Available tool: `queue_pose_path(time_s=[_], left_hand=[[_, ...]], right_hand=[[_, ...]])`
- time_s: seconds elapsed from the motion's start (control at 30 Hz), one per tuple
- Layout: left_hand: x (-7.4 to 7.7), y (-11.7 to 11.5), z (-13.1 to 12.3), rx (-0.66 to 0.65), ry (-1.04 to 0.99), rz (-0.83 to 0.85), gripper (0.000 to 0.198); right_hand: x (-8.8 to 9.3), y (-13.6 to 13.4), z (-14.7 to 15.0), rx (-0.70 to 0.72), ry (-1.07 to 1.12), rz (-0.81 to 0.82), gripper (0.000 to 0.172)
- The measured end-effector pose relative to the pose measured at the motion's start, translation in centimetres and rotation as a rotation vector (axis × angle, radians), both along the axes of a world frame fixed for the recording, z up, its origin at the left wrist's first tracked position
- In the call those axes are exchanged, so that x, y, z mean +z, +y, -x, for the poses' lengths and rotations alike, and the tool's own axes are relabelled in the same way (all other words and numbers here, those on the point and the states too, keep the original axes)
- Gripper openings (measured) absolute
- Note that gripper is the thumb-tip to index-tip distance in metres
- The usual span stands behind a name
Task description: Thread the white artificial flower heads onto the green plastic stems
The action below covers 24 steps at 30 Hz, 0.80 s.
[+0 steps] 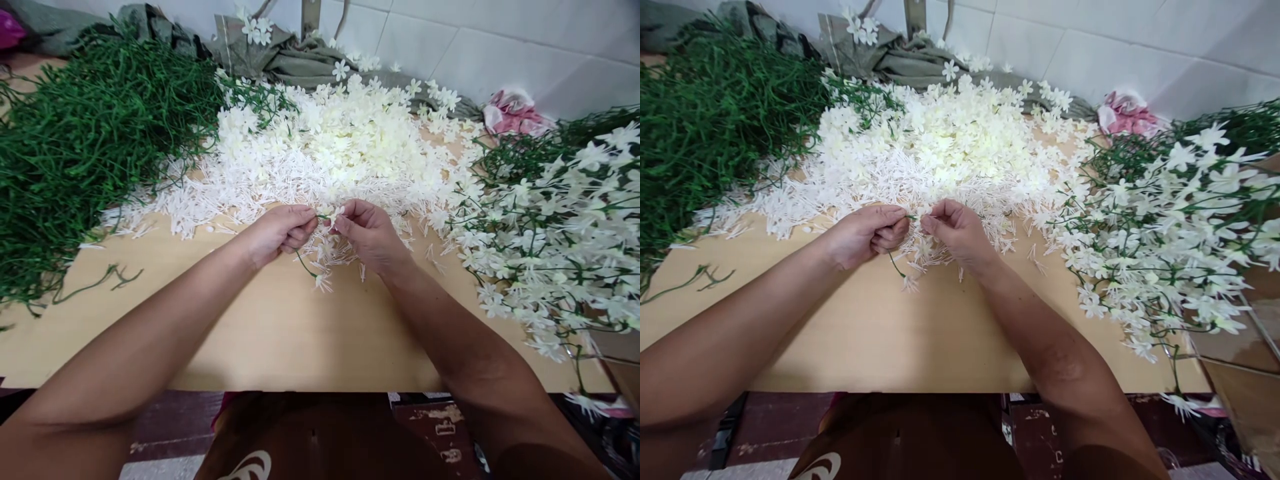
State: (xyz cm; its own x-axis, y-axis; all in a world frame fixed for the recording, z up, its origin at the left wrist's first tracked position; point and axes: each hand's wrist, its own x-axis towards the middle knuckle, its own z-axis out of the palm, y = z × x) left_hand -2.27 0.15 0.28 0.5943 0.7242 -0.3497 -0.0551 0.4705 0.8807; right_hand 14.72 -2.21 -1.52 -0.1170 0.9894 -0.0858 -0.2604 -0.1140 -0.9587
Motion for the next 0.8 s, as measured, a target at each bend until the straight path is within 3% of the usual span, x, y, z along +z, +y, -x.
queue_pose_path(time_s=[0.43, 0.8], left_hand=[[-0.21, -0.15, 0.16, -0.014, -0.127, 0.070, 0.027], [-0.79, -0.28, -0.16, -0.024, -0.088, 0.002, 0.033]], right_hand=[[-0.22, -0.23, -0.16, 0.044, 0.049, 0.001, 0.041], [-0.34, -0.04, -0.29, 0.053, -0.048, -0.020, 0.040]])
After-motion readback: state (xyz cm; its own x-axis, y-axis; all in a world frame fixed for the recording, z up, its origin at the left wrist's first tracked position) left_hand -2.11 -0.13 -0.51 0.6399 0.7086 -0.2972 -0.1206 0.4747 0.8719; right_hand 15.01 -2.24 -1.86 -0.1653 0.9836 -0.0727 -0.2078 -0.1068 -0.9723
